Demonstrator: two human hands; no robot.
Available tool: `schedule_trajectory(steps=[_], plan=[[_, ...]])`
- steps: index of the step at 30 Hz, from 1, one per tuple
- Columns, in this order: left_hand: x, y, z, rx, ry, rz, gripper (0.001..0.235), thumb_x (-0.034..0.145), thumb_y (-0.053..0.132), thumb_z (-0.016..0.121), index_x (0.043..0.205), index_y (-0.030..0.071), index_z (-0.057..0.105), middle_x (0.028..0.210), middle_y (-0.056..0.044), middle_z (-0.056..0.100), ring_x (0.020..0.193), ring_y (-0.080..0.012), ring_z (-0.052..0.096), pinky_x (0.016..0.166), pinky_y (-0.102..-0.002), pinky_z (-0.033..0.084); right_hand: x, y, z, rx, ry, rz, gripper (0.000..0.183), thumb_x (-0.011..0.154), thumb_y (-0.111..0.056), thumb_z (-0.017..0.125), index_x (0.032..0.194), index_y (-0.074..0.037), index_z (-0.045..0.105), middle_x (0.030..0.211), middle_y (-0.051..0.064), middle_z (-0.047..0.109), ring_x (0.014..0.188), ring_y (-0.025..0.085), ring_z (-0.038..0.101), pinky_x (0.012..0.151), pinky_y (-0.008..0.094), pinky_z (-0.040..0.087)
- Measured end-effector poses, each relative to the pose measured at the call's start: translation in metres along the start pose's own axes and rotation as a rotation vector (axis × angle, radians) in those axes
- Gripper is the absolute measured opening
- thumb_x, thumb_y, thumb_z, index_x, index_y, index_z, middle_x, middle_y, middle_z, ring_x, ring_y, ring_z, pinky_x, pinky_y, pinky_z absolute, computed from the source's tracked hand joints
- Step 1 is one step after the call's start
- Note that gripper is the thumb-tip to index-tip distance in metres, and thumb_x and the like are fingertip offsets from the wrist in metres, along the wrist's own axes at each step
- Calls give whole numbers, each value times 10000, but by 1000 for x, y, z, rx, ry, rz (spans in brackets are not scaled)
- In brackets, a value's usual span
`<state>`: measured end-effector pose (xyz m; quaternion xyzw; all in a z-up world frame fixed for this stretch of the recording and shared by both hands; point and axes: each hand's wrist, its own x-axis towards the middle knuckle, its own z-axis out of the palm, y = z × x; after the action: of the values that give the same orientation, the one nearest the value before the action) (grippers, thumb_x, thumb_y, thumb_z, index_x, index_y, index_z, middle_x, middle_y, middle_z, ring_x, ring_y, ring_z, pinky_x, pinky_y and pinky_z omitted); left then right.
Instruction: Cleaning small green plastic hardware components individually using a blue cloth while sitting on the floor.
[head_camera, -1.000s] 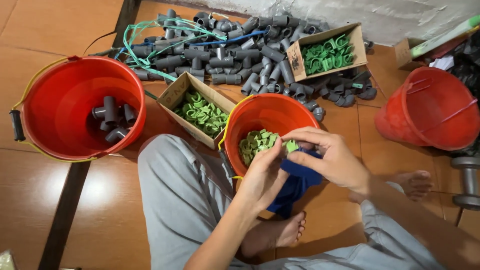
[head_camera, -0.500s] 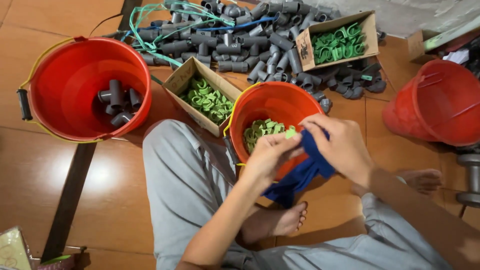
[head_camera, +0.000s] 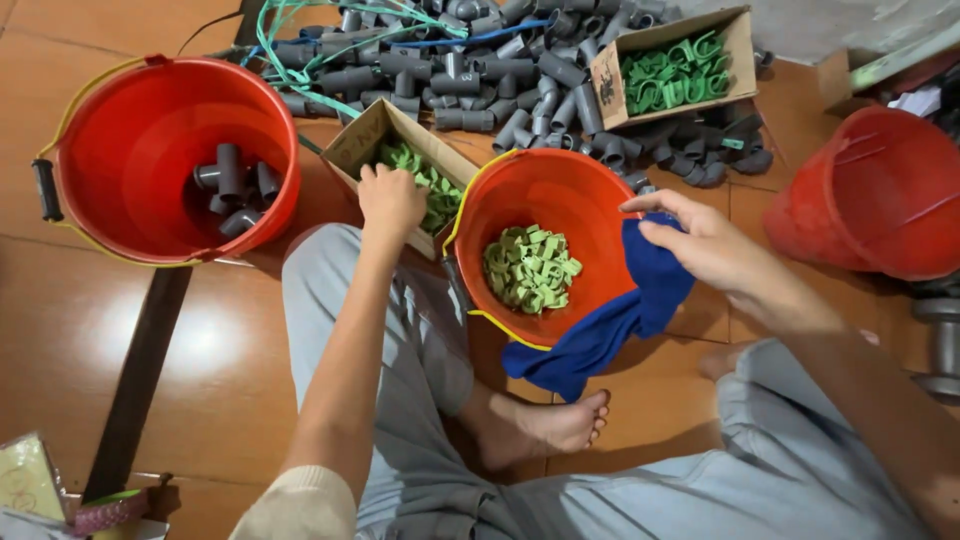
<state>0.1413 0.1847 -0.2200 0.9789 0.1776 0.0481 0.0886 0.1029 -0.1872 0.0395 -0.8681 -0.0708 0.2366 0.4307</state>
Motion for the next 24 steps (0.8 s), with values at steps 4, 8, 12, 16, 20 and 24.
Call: schedule_trajectory(steps=[4,8,12,16,20,24], plan=[[-39,63,-76,-164,260,112,294,821,311,850,932,52,765,929,-155,709,948,-393,689,777,-503,595,6,7,-3,27,-24,78,541,887,-8,574,1420,-98,594,1337,110,644,1255,227,575,1042,395,484],[-69,132,-52,-381,-105,442,187,916,259,673,896,95,760,846,-182,725,845,-441,731,715,-547,606,11,27,-7,-95,-53,17,382,868,-104,729,1246,-56,709,1182,164,717,1101,255,655,896,417,539],[-86,168,69,-31,-577,625,237,839,293,753,986,110,786,1001,-154,759,966,-381,762,786,-543,629,16,39,-7,-104,-18,-46,249,842,-137,799,1079,-65,777,994,101,760,866,162,672,666,356,596],[-72,167,219,107,-687,611,333,875,358,704,1072,98,769,1094,-134,754,1058,-347,743,810,-527,611,14,39,-5,-247,10,-88,291,820,-278,835,1087,-168,795,1007,67,777,933,166,676,768,422,566],[-89,165,117,65,-705,626,263,802,250,769,987,65,784,990,-145,760,979,-367,756,774,-530,621,13,41,-6,-264,19,-149,222,834,-259,826,1039,-178,801,964,70,793,877,149,686,724,368,576],[-81,154,6,-339,-648,572,345,702,343,882,913,104,752,923,-140,768,1007,-351,747,882,-445,606,10,33,-12,-174,85,-162,251,821,-219,843,1057,-151,790,996,72,777,847,131,678,696,332,580]])
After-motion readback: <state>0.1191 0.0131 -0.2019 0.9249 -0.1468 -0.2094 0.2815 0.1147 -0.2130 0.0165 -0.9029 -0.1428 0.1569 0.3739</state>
